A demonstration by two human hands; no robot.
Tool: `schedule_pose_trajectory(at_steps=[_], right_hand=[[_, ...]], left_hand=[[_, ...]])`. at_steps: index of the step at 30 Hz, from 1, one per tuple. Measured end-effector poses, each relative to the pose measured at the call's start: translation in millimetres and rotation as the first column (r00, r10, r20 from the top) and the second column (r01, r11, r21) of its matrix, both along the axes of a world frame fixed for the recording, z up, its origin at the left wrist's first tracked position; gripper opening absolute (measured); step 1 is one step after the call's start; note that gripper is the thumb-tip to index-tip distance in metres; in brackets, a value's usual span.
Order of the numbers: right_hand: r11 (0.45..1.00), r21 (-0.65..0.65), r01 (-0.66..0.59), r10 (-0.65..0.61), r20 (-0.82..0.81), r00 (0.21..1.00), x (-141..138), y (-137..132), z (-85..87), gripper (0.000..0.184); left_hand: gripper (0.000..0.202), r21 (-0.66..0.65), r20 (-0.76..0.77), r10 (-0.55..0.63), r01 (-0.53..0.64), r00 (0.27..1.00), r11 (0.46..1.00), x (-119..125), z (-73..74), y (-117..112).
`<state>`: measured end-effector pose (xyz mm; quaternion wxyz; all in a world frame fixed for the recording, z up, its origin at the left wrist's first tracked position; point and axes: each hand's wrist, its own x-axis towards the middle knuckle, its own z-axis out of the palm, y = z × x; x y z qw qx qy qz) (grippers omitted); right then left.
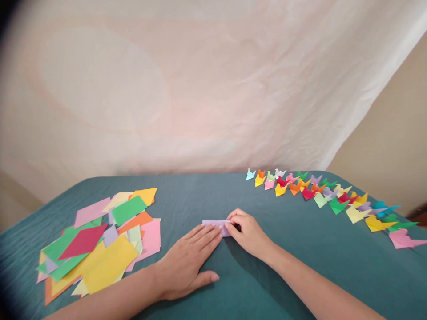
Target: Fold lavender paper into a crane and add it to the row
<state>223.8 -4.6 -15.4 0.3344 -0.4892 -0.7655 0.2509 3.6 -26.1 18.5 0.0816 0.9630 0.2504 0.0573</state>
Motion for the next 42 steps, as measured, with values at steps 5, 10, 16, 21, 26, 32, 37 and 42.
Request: schedule_pose_trajectory(at_steps=[5, 10, 16, 21, 26, 32, 37, 42], right_hand=[[0.998, 0.057, 0.039, -0.040, 0.003, 0.999, 1.1, -0.1, -5.3, 0.016], [0.993, 0.107, 0.050, -0.051, 0.007, 0.999, 1.4, 0.8, -5.9, 0.012], [0.990, 0.120, 0.069, -0.073, 0.032, 0.997, 0.0, 1.5, -4.9, 0.011], [0.990, 0.116, 0.081, -0.087, 0.042, 0.995, 1.7, 2.5, -7.9, 0.009], [0.993, 0.091, 0.075, -0.078, 0.031, 0.996, 2.9, 1.5, -9.8, 0.012], [0.992, 0.126, 0.003, -0.011, 0.062, 0.998, 2.2, 0.3, -7.0, 0.017], [0.994, 0.112, 0.003, -0.007, 0.042, 0.999, 3.6, 3.2, -8.7, 0.018], [0.994, 0.104, 0.042, -0.045, 0.033, 0.998, 4.5, 6.0, -10.8, 0.017]], left_hand=[[0.073, -0.067, -0.059, 0.012, -0.016, 0.998, 0.998, -0.3, -2.7, 0.0], [0.076, -0.104, -0.092, 0.011, -0.020, 0.996, 0.994, 0.6, 0.4, 0.4], [0.074, -0.122, -0.059, 0.018, -0.025, 0.998, 0.992, -0.3, -2.1, 0.5], [0.073, -0.131, -0.048, 0.018, -0.024, 0.999, 0.991, -1.1, -3.0, 1.2], [0.073, -0.124, -0.033, 0.013, -0.017, 0.999, 0.992, -1.4, -3.1, 1.8], [0.072, -0.115, -0.016, 0.011, -0.013, 1.000, 0.993, -1.6, -3.6, 1.3], [0.072, -0.112, -0.019, 0.011, -0.013, 1.000, 0.994, -1.4, -4.1, 1.4], [0.073, -0.105, -0.024, 0.008, -0.011, 1.000, 0.994, -1.9, -5.3, 1.7]])
